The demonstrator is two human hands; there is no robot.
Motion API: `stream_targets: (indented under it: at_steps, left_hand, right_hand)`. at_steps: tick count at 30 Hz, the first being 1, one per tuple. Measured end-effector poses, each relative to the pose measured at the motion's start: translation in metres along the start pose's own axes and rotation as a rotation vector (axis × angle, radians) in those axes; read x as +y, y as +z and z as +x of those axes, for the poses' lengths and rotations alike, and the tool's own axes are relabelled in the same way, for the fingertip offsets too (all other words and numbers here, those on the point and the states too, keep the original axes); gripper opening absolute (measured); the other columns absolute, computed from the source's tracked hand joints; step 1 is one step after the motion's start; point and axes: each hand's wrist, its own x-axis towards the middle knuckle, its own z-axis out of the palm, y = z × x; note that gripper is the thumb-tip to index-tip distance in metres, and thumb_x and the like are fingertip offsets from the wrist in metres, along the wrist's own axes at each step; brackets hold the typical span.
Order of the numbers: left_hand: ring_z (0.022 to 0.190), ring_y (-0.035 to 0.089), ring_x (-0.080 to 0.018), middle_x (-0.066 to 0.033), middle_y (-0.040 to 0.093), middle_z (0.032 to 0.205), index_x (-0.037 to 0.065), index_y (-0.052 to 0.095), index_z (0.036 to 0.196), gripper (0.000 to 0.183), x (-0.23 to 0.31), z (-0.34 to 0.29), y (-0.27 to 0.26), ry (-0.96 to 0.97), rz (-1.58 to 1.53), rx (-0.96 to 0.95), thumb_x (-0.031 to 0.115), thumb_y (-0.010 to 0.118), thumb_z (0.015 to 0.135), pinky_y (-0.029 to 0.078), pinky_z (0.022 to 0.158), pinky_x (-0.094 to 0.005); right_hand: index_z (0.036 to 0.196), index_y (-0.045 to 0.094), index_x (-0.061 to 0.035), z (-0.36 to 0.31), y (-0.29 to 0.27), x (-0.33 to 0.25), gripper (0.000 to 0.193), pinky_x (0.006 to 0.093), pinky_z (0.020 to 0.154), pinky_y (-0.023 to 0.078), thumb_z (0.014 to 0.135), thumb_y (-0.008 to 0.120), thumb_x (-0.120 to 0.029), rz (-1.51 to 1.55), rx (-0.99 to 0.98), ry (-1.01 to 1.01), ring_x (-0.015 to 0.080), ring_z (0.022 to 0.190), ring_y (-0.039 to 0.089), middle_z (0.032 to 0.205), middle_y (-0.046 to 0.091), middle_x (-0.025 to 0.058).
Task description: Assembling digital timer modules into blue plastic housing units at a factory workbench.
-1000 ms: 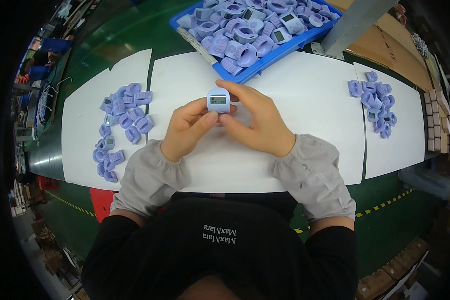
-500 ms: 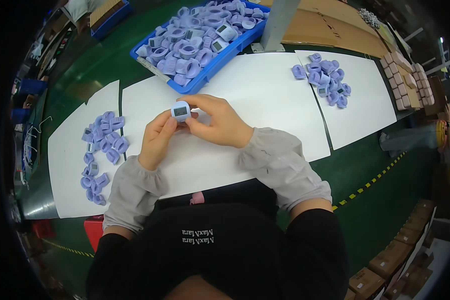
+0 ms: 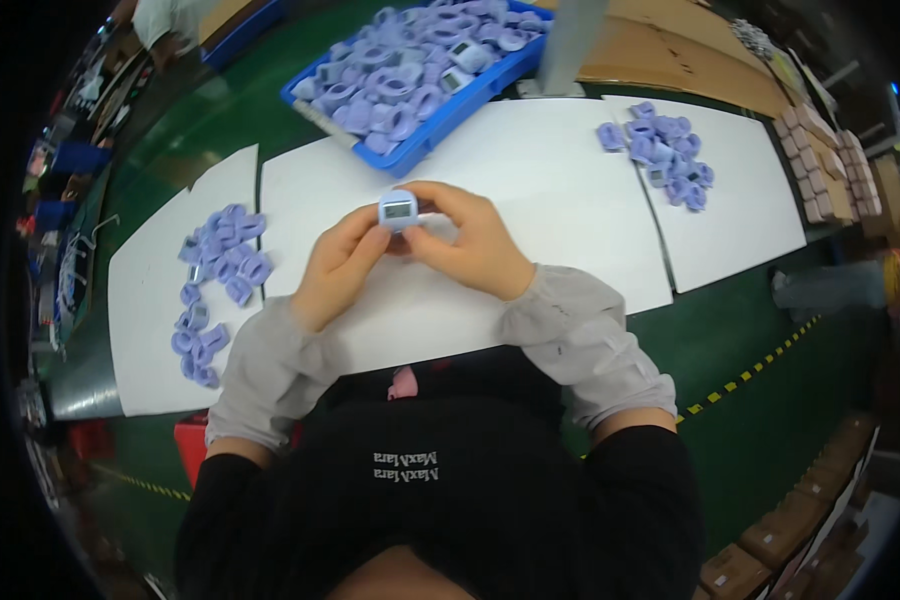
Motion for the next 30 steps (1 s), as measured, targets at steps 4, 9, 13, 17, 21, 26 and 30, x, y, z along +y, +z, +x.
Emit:
stream_targets:
  at_steps: [4,9,13,17,21,26,30]
  left_hand:
    - [0.095,0.062,-0.0272,-0.0143,0.061,0.109,0.003,0.055,0.118,0.034,0.028,-0.02,-0.043,0.181,0.769,0.198,0.009,0.062,0.085,0.049,0.082,-0.0351]
    - [0.099,0.055,-0.0311,-0.0107,0.06,0.104,0.007,0.062,0.11,0.033,0.029,-0.051,-0.142,0.18,1.488,0.397,0.007,0.063,0.077,0.041,0.089,-0.0394]
    - [0.094,0.056,-0.0294,-0.0089,0.062,0.1,0.008,0.064,0.103,0.028,0.021,-0.054,-0.162,0.029,1.531,0.416,0.01,0.066,0.075,0.043,0.083,-0.0392]
    - [0.089,0.057,-0.0299,-0.0105,0.063,0.098,0.006,0.066,0.098,0.023,0.019,-0.044,-0.154,0.066,1.596,0.424,0.011,0.067,0.075,0.045,0.078,-0.0398]
    - [0.085,0.058,-0.0255,-0.0095,0.062,0.088,0.005,0.066,0.097,0.021,0.029,-0.032,-0.138,0.176,1.251,0.497,0.012,0.069,0.077,0.046,0.076,-0.0345]
    - [0.083,0.058,-0.0073,-0.0025,0.063,0.092,-0.001,0.062,0.102,0.021,0.029,0.004,-0.061,0.153,-0.005,0.279,0.011,0.065,0.086,0.046,0.072,-0.0226]
    - [0.079,0.06,-0.0093,-0.0046,0.063,0.088,-0.001,0.062,0.102,0.019,0.002,0.014,-0.043,0.183,-0.078,0.359,0.007,0.064,0.085,0.048,0.07,-0.0233]
  right_hand:
    - [0.122,0.054,0.0013,-0.008,-0.041,0.0,0.038,0.0297,0.09,0.044,0.085,0.059,-0.002,-0.196,0.237,-0.019,0.0141,0.101,0.057,0.113,0.059,0.0076]
    - [0.118,0.058,-0.003,-0.028,-0.197,0.004,0.035,0.0265,0.076,0.049,0.084,0.057,-0.008,-0.809,0.737,0.099,0.0148,0.086,0.062,0.101,0.065,0.0076]
    - [0.12,0.058,-0.0042,-0.034,-0.266,0.02,0.039,0.0322,0.081,0.049,0.083,0.059,-0.016,-1.24,0.813,0.371,0.0229,0.092,0.063,0.106,0.064,0.0133]
    - [0.12,0.059,-0.0049,-0.02,-0.255,0.025,0.041,0.0347,0.087,0.047,0.083,0.06,-0.022,-1.553,0.741,0.518,0.0272,0.101,0.06,0.114,0.062,0.0162]
    - [0.117,0.06,-0.0045,0.019,-0.168,-0.016,0.036,0.0318,0.088,0.045,0.083,0.063,-0.016,-1.274,0.682,-0.112,0.0246,0.106,0.058,0.117,0.061,0.0137]
    - [0.119,0.057,-0.0023,0.056,-0.023,-0.039,0.04,0.0295,0.084,0.045,0.08,0.066,-0.005,-0.421,0.029,-0.315,0.0205,0.104,0.058,0.115,0.061,0.0108]
    - [0.12,0.056,-0.0014,0.065,0.026,-0.019,0.043,0.03,0.079,0.046,0.079,0.067,-0.004,-0.246,-0.07,-0.258,0.0203,0.094,0.057,0.11,0.06,0.0108]
